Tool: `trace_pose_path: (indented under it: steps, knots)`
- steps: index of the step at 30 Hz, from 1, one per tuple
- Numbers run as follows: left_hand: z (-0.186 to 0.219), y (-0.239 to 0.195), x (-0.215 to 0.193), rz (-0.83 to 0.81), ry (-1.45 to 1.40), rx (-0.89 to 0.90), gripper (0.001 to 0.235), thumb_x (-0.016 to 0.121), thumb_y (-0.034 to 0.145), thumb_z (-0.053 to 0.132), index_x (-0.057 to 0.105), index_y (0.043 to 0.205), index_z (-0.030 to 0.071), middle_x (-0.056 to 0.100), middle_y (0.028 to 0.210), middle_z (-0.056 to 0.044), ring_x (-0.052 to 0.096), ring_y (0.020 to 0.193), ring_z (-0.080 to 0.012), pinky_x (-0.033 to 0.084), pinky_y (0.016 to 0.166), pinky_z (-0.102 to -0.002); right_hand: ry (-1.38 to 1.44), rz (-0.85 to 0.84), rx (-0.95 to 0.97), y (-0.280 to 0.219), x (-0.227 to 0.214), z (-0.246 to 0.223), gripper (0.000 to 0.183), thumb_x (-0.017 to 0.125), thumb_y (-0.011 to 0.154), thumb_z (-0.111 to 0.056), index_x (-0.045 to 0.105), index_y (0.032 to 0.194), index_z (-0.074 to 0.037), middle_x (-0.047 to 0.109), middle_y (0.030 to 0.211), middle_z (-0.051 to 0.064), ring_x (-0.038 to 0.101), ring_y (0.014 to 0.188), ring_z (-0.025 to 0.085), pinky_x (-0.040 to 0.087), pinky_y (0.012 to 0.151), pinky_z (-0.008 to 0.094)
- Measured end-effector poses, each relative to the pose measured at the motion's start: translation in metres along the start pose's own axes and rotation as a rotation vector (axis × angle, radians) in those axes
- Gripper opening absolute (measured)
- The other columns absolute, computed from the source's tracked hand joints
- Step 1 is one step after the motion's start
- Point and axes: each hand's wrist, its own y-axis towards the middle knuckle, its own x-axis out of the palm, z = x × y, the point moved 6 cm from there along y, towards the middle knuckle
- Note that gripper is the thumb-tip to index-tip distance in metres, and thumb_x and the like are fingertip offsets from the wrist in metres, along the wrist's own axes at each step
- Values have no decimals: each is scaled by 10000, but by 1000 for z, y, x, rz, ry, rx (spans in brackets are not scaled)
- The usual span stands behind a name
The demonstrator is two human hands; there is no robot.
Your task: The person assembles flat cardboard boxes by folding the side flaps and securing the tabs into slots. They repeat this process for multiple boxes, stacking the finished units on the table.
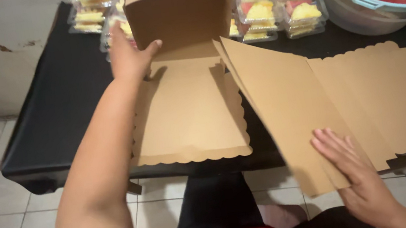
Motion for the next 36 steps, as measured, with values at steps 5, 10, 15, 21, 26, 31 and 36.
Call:
trace_pose_path:
  steps: [5, 10, 15, 21, 26, 31, 36]
  knots:
    - [-27, 13, 16, -4, 289, -59, 381, 637, 966, 142, 597, 1340, 85, 698, 1139, -242, 653, 1061, -436, 506, 926, -520, 68, 59, 30, -10, -14, 6, 900, 377, 653, 203, 454, 1486, -132, 387, 1627, 97, 234, 1576, 310, 86, 1276, 486]
    - [-11, 10, -114, 211, 533, 183, 580, 591, 851, -4, 555, 1430, -15, 664, 1250, -309, 631, 1110, -484, 498, 952, -559, 26, -78, 80, -11, 4, 18, 1002, 375, 587, 248, 440, 1492, -179, 281, 1663, 93, 171, 1556, 315, 25, 1194, 506]
    - [5, -7, -255, 229, 537, 84, 564, 538, 856, -11, 506, 1412, -92, 611, 1021, -325, 583, 893, -493, 459, 787, -547, -141, -285, 78, 6, 59, 22, 1001, 493, 671, 204, 473, 1537, -297, 237, 1686, 46, 154, 1563, 284, 48, 1204, 515]
    - [45, 4, -297, 259, 354, -168, 330, 511, 929, 115, 584, 1227, -5, 581, 805, -158, 555, 660, -320, 420, 556, -440, -226, -409, -7, 26, 107, 22, 841, 689, 791, -17, 445, 1559, -255, 224, 1684, 113, 135, 1540, 353, 85, 1202, 569]
    - [74, 21, -219, 25, 94, -240, 238, 520, 1024, 207, 661, 1080, 23, 571, 709, -47, 529, 552, -188, 392, 441, -368, 39, -485, 9, 61, 81, 22, 680, 764, 932, -260, 435, 1521, -172, 189, 1717, 172, 50, 1550, 384, 72, 1194, 563]
    - [111, 5, -84, -288, -185, -149, 225, 578, 916, 193, 678, 1031, 28, 659, 754, -34, 608, 643, -157, 466, 524, -363, 838, 80, -49, 110, -41, 29, 684, 560, 1061, -380, 329, 1625, -71, 380, 1691, 146, 384, 1568, 286, 332, 1273, 457]
    - [127, -26, 27, -627, -106, -94, 288, 573, 972, 215, 699, 1037, -36, 701, 812, -104, 646, 750, -191, 520, 674, -384, 857, -2, -50, 104, -43, 33, 1018, 800, 864, -251, 123, 1612, -120, 369, 1570, 103, 453, 1362, 268, 460, 1047, 440]
